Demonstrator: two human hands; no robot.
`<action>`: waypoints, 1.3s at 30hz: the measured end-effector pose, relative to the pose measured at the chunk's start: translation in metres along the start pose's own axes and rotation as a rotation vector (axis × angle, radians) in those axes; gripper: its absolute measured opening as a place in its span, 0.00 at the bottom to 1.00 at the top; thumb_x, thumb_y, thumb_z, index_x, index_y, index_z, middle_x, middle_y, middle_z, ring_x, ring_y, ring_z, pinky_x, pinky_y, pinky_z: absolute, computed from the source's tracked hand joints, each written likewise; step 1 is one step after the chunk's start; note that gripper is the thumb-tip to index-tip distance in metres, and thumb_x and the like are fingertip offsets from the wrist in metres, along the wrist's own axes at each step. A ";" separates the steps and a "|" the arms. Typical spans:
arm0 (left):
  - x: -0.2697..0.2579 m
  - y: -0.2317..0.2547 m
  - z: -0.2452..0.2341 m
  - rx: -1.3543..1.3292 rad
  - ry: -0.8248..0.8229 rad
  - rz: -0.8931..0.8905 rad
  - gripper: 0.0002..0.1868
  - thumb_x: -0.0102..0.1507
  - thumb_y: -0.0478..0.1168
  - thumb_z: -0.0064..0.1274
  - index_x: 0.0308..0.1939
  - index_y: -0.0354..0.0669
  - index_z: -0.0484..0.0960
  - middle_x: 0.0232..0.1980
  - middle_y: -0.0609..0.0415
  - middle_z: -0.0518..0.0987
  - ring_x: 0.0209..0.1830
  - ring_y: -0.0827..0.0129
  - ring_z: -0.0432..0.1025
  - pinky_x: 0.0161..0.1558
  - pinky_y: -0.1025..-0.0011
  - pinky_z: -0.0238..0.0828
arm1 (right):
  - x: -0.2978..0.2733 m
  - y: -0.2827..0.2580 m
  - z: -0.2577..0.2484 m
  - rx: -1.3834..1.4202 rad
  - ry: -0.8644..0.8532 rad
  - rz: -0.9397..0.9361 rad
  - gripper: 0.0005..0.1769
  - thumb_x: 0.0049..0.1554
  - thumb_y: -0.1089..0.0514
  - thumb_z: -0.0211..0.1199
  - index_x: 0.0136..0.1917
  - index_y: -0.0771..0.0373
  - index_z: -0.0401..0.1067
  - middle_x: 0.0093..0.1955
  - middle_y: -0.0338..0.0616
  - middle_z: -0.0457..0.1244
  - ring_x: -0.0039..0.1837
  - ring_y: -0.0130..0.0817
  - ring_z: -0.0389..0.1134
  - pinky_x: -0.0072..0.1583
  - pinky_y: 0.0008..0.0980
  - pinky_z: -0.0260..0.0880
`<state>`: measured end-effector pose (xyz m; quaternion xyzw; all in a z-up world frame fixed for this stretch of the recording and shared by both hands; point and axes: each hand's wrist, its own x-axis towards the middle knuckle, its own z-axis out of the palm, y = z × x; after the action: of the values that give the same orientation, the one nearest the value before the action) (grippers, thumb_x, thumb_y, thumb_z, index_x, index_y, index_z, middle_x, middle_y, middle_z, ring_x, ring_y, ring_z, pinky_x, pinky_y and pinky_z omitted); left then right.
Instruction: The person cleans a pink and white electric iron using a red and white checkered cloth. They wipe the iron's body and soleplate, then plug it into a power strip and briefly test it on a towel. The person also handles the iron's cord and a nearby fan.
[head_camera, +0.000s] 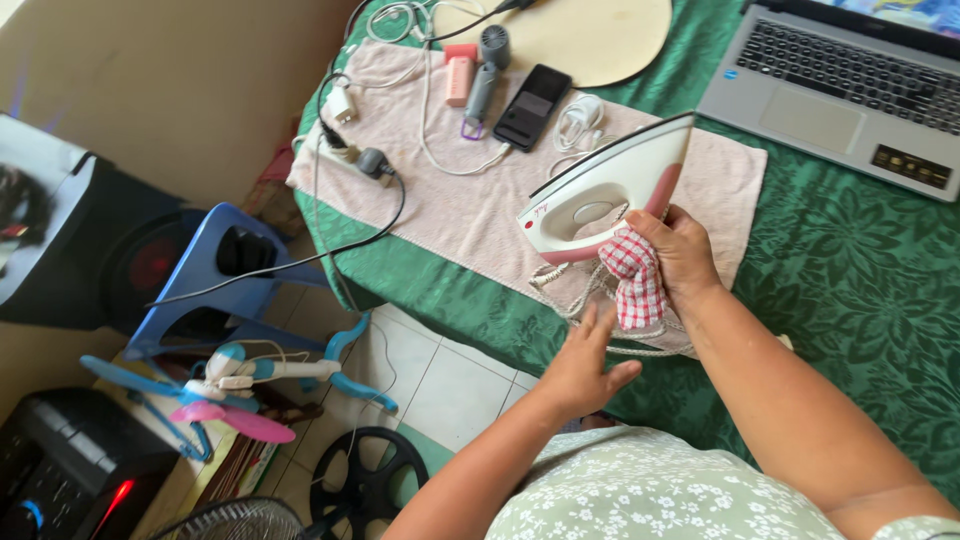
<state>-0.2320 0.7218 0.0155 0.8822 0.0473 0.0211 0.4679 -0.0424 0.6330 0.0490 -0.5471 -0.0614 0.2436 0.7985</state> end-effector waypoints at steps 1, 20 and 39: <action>-0.004 0.003 -0.012 0.006 -0.001 -0.057 0.36 0.61 0.47 0.62 0.70 0.39 0.66 0.68 0.26 0.64 0.65 0.35 0.61 0.63 0.54 0.61 | 0.004 0.003 0.005 -0.005 -0.014 0.002 0.17 0.58 0.57 0.69 0.55 0.67 0.68 0.47 0.42 0.68 0.44 0.27 0.70 0.47 0.27 0.74; 0.116 -0.053 -0.098 -0.242 0.532 -0.170 0.29 0.79 0.54 0.37 0.36 0.32 0.76 0.34 0.43 0.79 0.34 0.62 0.74 0.42 0.64 0.70 | 0.014 0.025 0.100 -0.562 -0.177 -0.251 0.15 0.60 0.55 0.69 0.53 0.68 0.70 0.45 0.40 0.66 0.45 0.24 0.64 0.46 0.28 0.69; 0.103 -0.077 -0.101 -0.735 0.649 -0.100 0.14 0.67 0.47 0.58 0.42 0.38 0.78 0.33 0.58 0.77 0.30 0.79 0.68 0.32 0.76 0.66 | -0.006 0.050 0.027 -1.686 -0.333 0.080 0.30 0.42 0.42 0.78 0.51 0.63 0.79 0.55 0.56 0.64 0.55 0.53 0.70 0.58 0.45 0.71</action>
<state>-0.1427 0.8582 0.0076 0.6031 0.2223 0.2879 0.7099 -0.0735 0.6676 0.0160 -0.9165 -0.3187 0.2216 0.0970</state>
